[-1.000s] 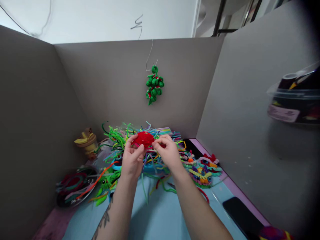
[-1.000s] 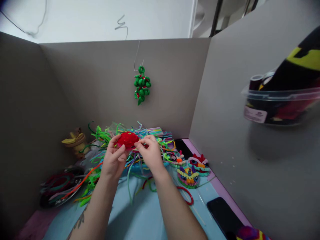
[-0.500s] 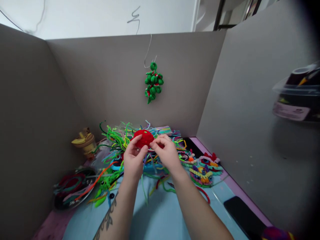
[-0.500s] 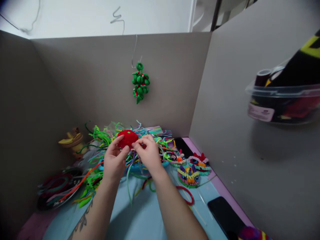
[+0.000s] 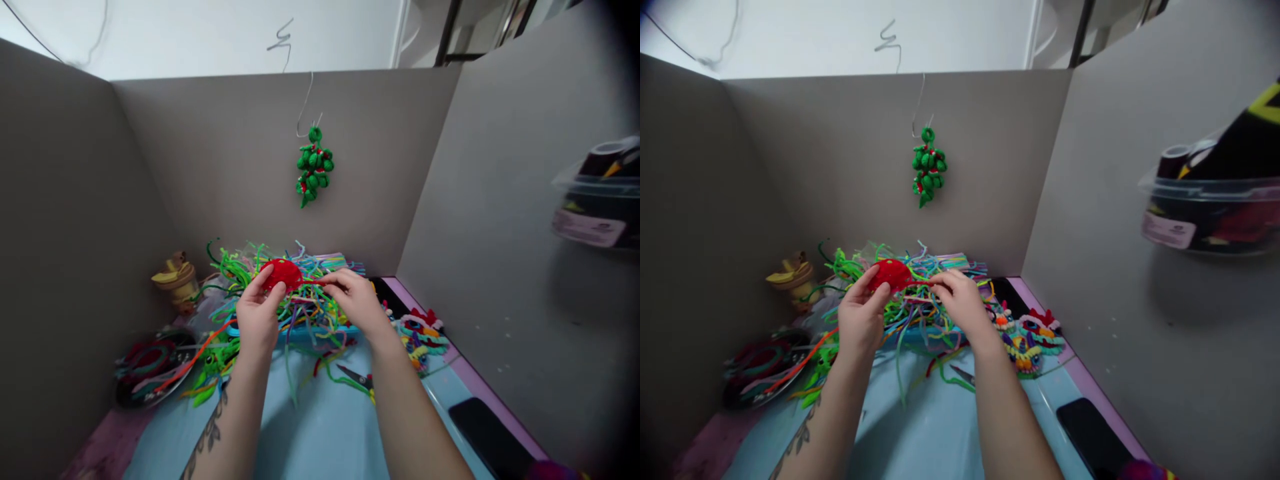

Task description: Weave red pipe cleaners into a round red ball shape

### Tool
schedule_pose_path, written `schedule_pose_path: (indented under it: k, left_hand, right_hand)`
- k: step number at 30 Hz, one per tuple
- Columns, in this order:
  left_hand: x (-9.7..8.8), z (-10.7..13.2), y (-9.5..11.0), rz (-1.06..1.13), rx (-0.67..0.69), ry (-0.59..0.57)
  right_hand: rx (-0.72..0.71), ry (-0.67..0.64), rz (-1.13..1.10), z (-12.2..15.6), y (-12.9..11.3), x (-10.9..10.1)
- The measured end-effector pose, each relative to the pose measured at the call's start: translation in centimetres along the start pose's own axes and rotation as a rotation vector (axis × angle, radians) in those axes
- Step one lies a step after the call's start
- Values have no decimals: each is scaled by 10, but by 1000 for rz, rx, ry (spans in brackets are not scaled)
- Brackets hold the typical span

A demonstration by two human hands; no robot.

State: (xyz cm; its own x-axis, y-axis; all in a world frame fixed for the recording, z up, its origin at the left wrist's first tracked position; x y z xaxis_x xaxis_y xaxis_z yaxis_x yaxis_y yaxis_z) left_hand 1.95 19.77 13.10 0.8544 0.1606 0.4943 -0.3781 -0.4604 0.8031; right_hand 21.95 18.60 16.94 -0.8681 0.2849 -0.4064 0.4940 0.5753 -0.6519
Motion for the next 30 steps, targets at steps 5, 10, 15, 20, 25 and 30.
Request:
schedule_pose_path:
  k: [5,10,15,20,25,30]
  left_hand:
    - [-3,0,6,-46,37,17]
    - [-12,-3,15,-40,81,95]
    - [-18,-5,19,-22,89,129]
    - [-15,-2,19,-27,76,110]
    - [-9,0,22,-23,77,80]
    - [-8,1,22,-5,56,71]
  right_hand:
    - [-77,-92,229,2,6,10]
    - [-35,-96,326,2,19,9]
    - [33,-12,328,1,25,-3]
    - [91,12,389,1,30,-8]
    - [63,-90,348,2,31,6]
    - [45,-76,141,1,13,12]
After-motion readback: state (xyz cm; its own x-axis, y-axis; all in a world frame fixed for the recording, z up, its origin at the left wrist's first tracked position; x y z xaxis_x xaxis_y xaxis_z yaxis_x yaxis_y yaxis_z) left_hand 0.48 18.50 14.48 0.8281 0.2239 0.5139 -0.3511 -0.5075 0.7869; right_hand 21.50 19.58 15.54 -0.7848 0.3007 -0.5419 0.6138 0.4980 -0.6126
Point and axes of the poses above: each hand's wrist, its own z-axis away from the middle knuckle, its own x-axis out of the palm, y = z × x, the point moved 10 cm from there along -z, towards the middle knuckle, and after that the axes turned 2 degrees about y, right-handed, at the moved point
